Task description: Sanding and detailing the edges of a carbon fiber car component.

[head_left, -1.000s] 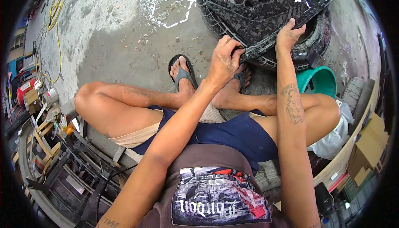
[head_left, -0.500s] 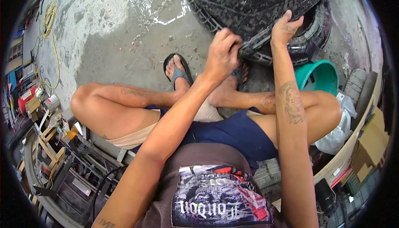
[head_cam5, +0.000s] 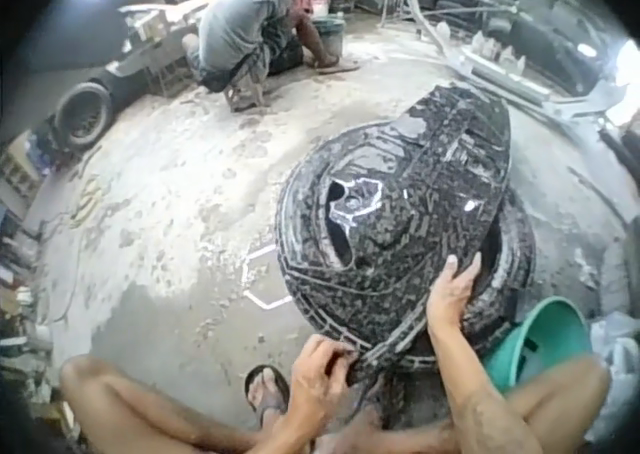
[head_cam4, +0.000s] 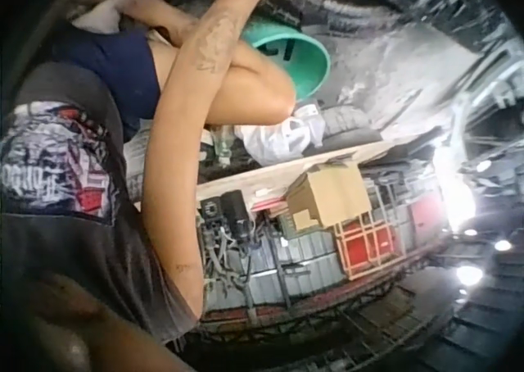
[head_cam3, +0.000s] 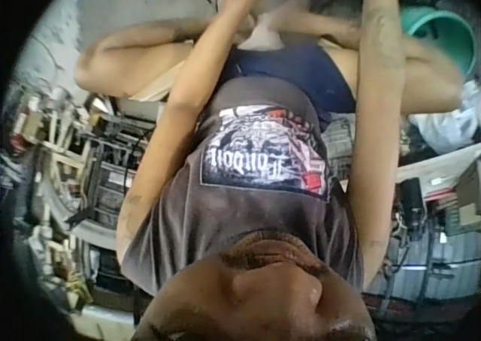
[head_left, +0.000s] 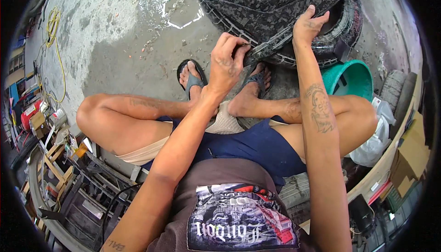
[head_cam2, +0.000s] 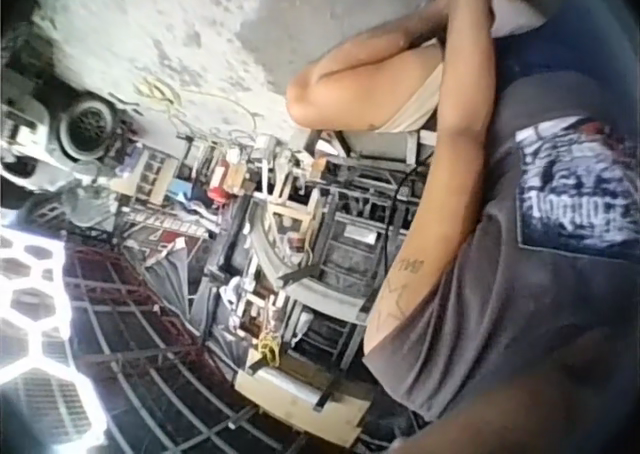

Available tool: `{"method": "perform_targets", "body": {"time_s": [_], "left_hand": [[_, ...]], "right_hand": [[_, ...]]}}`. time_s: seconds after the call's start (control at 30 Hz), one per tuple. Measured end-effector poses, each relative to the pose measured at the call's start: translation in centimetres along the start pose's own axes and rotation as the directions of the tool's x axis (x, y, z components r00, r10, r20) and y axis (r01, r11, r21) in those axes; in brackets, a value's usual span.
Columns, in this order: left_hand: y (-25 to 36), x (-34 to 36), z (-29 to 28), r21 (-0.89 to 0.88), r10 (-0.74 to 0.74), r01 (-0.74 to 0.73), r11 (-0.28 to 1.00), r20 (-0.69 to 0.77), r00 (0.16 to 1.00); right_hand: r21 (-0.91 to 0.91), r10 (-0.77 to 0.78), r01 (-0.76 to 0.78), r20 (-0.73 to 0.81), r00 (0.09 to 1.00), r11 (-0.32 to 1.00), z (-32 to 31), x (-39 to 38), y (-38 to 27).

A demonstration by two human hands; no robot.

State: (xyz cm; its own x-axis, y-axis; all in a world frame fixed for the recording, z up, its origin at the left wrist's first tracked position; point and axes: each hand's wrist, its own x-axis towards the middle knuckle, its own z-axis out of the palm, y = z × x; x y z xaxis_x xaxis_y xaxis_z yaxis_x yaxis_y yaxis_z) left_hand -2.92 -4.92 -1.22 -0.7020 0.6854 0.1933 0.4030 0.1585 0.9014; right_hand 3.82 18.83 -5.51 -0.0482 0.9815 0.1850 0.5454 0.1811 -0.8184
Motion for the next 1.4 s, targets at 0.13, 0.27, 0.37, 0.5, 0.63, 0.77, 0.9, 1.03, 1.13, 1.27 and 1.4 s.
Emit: {"method": "perform_targets", "body": {"time_s": [0.13,0.27,0.37,0.5,0.63,0.77,0.9,1.03,1.13,1.27,1.4], "left_hand": [[0.2,1.1,1.8,-0.019,0.07,-0.07,0.997,0.01,0.998],[0.0,1.8,3.1,0.062,0.141,-0.14,0.988,-0.021,0.99],[0.0,1.8,3.0,0.091,0.153,-0.152,0.984,0.001,0.988],[0.5,2.0,2.7,0.097,0.137,-0.137,0.986,0.015,0.991],[0.6,3.0,2.5,0.167,0.225,-0.22,0.961,-0.016,0.974],[0.7,3.3,2.3,0.141,0.164,-0.168,0.976,0.043,0.986],[0.8,3.1,2.3,0.164,0.236,-0.238,0.957,0.033,0.971],[0.8,3.3,2.4,0.127,0.111,-0.115,0.985,0.037,0.993],[0.9,3.2,2.3,0.148,0.154,-0.161,0.976,0.057,0.986],[0.9,3.2,2.4,0.177,0.228,-0.218,0.96,-0.038,0.973],[0.6,3.7,2.3,0.122,0.108,-0.114,0.986,0.05,0.993]], "right_hand": [[0.008,-0.03,0.03,-0.014,0.999,1.0,0.4,0.1,0.3],[0.048,-0.035,0.036,-0.014,0.999,0.998,0.5,0.1,0.9],[0.018,-0.065,0.065,0.001,0.998,0.998,0.7,0.5,1.6],[0.091,-0.1,0.108,-0.086,0.991,0.99,1.7,1.0,2.4],[0.024,-0.058,0.063,-0.167,0.984,0.998,2.5,1.1,3.0],[0.041,-0.068,0.075,-0.166,0.984,0.996,2.6,1.1,3.2],[0.065,-0.099,0.112,-0.176,0.979,0.992,2.9,1.4,3.2],[0.018,-0.108,0.113,-0.192,0.976,0.993,3.2,1.5,3.5],[0.023,-0.062,0.067,-0.173,0.983,0.997,3.1,1.3,3.3],[0.043,-0.112,0.123,-0.202,0.973,0.991,2.6,1.2,2.8],[0.11,-0.041,0.057,-0.137,0.99,0.992,2.5,1.1,2.7]]}}
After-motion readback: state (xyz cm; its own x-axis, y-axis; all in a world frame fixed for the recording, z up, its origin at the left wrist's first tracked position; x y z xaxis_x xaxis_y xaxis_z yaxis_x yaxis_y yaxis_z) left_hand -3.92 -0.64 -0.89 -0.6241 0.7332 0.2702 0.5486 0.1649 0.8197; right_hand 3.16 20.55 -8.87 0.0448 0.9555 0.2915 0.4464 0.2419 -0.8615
